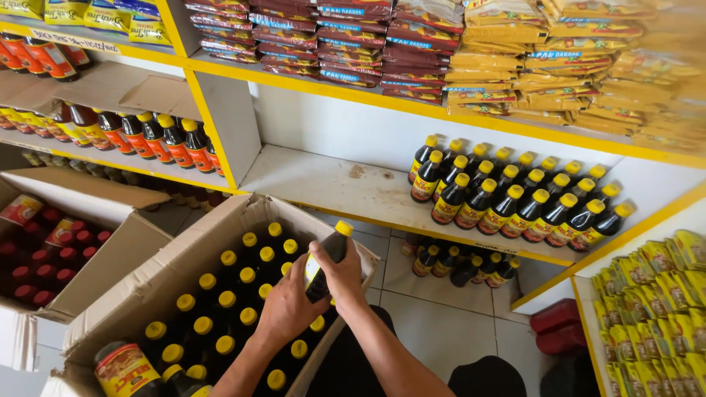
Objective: The person takes bottles of dark liquid with yellow caps from a cardboard box on the floor and places them onto a yellow shelf. The person arranges the bottles in neat rows, filling the available space on the shelf.
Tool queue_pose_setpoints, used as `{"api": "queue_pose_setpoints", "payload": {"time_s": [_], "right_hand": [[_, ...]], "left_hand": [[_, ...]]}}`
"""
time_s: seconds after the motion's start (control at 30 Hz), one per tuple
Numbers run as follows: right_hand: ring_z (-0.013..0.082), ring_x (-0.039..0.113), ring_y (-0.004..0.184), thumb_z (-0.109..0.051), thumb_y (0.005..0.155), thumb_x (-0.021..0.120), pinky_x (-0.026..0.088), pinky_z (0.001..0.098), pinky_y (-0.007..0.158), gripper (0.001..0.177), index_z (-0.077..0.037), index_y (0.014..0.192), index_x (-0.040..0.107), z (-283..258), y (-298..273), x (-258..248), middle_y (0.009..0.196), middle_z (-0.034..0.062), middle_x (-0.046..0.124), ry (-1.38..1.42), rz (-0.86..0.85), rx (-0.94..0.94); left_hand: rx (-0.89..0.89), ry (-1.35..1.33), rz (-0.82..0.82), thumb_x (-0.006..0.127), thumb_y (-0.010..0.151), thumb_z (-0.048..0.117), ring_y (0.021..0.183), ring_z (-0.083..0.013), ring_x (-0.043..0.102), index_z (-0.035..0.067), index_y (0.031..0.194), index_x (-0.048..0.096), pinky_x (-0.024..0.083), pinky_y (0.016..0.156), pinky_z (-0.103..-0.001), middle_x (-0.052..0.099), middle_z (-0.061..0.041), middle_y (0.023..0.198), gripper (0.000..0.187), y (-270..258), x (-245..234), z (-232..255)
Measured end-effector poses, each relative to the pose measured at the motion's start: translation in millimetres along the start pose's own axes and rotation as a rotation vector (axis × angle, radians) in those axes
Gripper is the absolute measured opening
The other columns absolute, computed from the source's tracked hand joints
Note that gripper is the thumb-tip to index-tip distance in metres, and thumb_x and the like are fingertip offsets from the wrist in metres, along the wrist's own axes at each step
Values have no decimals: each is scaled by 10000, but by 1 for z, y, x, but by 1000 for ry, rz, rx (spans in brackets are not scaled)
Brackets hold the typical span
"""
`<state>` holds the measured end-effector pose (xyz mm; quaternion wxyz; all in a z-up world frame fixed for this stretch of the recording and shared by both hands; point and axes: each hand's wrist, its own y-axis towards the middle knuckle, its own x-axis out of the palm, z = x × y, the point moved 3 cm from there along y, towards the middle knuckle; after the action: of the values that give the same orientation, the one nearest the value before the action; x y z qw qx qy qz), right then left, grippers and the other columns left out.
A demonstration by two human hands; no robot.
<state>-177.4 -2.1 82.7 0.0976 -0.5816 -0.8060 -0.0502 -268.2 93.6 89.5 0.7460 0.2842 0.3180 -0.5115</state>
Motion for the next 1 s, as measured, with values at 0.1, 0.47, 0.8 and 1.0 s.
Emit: {"api": "queue_pose_setpoints", "payload": {"time_s": [0.1, 0.47, 0.8, 1.0], "right_hand": [[125, 606, 848, -424, 890, 754, 515, 307, 755, 412, -74, 1050, 608, 9, 11, -8, 906, 18, 628, -22, 38, -64], [173, 691, 833, -554, 992, 436, 578, 337, 782, 596, -49, 1219, 657, 0, 8, -18, 930, 78, 718, 483, -194, 268], [156, 684, 855, -452, 1088, 486, 569, 313, 763, 518, 7, 1276, 633, 51, 8, -24, 1019, 86, 703, 335, -194, 279], [127, 688, 1094, -446, 964, 594, 583, 292, 875, 628, -85, 1461, 466, 18, -23, -16, 1294, 49, 638, -31, -448, 83]], "left_hand": [[-44, -88, -39, 868, 667, 380, 1046, -403, 698, 61, 1471, 352, 565, 876, -464, 701, -243, 1136, 1007, 1, -3, 7], [-93, -821, -130, 823, 785, 365, 998, -218, 650, 87, 1512, 298, 562, 875, -364, 628, -148, 1114, 938, 4, 22, -6], [-28, -757, -11, 765, 867, 363, 913, -143, 694, -4, 1314, 570, 576, 824, -310, 746, -92, 1013, 611, 3, 23, -18], [-402, -862, 273, 791, 815, 328, 751, -205, 685, -3, 1325, 491, 582, 633, -371, 710, -158, 955, 678, 7, -9, -15]]}}
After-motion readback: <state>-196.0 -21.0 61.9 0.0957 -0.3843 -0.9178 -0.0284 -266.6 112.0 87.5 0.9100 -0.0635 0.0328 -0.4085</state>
